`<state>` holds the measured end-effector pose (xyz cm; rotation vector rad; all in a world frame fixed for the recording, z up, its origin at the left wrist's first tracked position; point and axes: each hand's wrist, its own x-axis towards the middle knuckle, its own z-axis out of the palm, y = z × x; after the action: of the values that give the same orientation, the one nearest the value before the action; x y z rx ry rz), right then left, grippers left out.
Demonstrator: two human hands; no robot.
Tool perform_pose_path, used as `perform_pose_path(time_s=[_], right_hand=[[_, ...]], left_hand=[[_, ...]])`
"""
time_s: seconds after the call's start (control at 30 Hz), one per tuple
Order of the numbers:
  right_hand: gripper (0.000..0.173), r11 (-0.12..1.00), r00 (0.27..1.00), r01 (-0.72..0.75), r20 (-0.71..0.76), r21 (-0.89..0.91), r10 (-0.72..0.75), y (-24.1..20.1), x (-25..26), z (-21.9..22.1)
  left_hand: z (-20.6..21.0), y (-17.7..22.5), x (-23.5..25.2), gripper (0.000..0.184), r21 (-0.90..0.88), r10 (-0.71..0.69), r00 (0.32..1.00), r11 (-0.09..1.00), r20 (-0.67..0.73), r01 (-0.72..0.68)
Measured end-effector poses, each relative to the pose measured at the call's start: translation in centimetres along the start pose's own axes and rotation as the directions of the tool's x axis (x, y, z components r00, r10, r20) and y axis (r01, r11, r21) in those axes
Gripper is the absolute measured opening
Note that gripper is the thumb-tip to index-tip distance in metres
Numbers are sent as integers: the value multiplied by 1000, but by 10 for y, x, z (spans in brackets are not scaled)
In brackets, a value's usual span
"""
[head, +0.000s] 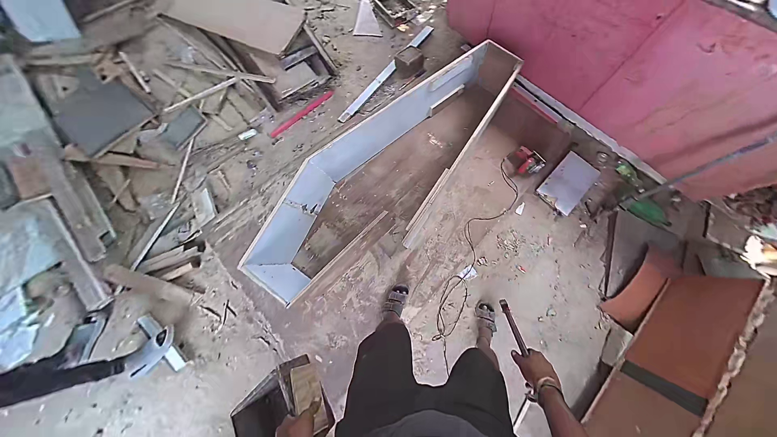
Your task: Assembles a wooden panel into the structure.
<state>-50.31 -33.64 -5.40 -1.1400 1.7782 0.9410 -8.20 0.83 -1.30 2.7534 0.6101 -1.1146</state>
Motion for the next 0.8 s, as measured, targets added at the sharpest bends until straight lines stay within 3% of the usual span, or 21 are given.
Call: perform_pose_path(time_s=[0.13,0.2,0.3,0.33,0.37,0.4,0.43,0.47,0.57,0.73,0.8], right_hand=[[60,937,981,145,-74,-319,-177,-19,99,-107],[59,871,988,123,-23,-476,-152,-23,116,-135],[54,752,984,36,-109,-658,-142,-37,121,-182],[54,749,982,31,-119,-662,-145,-40,127,-189],[54,774,982,39,-119,-632,-147,-42,137,-190],[54,813,985,47,-110,-581,-135,-42,151,-185],[53,851,987,54,-99,-522,-124,-43,166,-176],[52,874,989,59,-93,-482,-118,-48,180,-168],[52,852,990,40,-97,-522,-106,-94,209,-128],[54,822,995,8,-76,-570,-62,-194,245,-48],[53,830,989,46,-89,-556,-114,-239,271,-19]], left_hand=[[97,-34,-37,66,-275,-140,987,955,-84,112],[120,-56,-59,61,-255,-161,981,958,-111,129],[150,-37,-111,54,-205,-111,983,975,-148,80],[137,-12,-135,53,-172,-122,991,979,-47,113],[107,16,-145,58,-80,-174,953,977,248,199],[111,22,-139,58,-69,-167,963,980,213,185],[147,6,-115,54,-127,-104,991,988,-87,93],[172,-6,-83,54,-130,-76,983,990,-166,54],[185,11,-1,60,-39,-108,994,993,16,108],[216,59,146,67,56,-44,998,998,40,42],[244,65,208,64,43,-15,999,999,28,14]])
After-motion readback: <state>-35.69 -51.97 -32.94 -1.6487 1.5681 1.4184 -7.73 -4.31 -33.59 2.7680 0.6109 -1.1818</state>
